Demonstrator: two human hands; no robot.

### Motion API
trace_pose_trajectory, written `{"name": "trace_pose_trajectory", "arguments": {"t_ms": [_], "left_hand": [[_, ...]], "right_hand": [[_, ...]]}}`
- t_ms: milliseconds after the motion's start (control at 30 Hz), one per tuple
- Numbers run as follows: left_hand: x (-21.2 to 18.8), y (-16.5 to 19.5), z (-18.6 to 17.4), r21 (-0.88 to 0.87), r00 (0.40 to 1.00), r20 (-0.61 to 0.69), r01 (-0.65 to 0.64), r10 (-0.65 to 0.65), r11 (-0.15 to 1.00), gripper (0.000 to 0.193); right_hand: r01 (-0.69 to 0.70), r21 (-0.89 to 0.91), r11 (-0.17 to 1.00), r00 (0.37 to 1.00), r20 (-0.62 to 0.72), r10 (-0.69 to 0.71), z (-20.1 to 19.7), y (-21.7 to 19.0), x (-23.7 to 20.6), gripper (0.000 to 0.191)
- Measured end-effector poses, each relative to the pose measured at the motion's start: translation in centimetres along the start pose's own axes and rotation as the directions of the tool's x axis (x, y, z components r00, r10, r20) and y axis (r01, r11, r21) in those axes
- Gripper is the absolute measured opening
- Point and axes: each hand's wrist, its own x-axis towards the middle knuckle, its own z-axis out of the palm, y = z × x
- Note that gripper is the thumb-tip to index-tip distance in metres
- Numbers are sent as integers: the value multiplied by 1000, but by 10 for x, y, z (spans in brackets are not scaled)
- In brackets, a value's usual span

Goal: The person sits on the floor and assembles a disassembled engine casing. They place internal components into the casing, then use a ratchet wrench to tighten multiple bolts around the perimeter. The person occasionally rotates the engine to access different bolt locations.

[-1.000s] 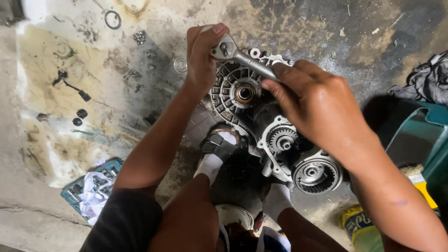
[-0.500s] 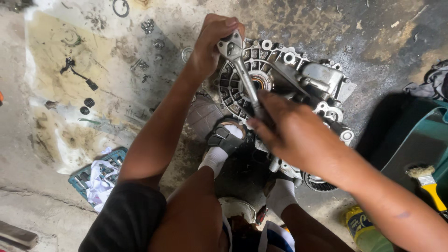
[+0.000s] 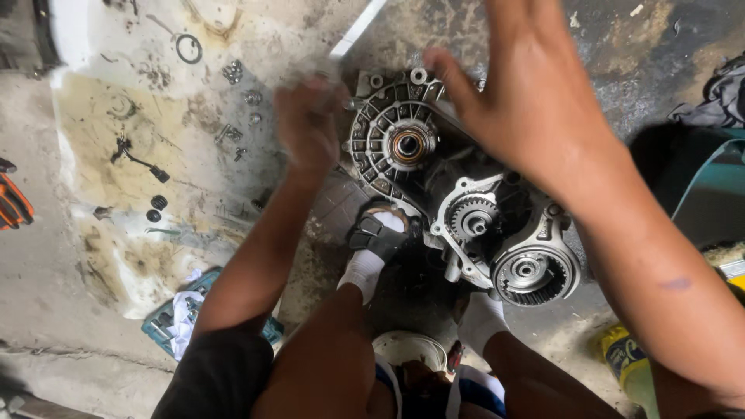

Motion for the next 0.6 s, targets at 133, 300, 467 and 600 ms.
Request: {"name": "trace_pose_trajectory", "arguments": {"t_ms": [133, 300, 467, 600], "left_hand": [[-7, 24, 14, -15, 999, -33, -18, 18, 1000, 32], [-7, 32, 41, 145, 969, -52, -233, 242, 962, 21], [-13, 68, 38, 801, 805, 317, -510, 501, 314, 6], [-27, 85, 39, 680, 728, 399, -643, 558, 352, 18]], "right_hand": [[-26, 151, 988, 998, 58, 17, -16, -16, -15, 36], [-142, 199, 970, 983, 145, 114, -28, -13, -26, 31], [9, 131, 991, 999, -41, -3, -30, -10, -31, 46], [142, -84, 986, 985, -84, -149, -23, -12, -30, 60]]}}
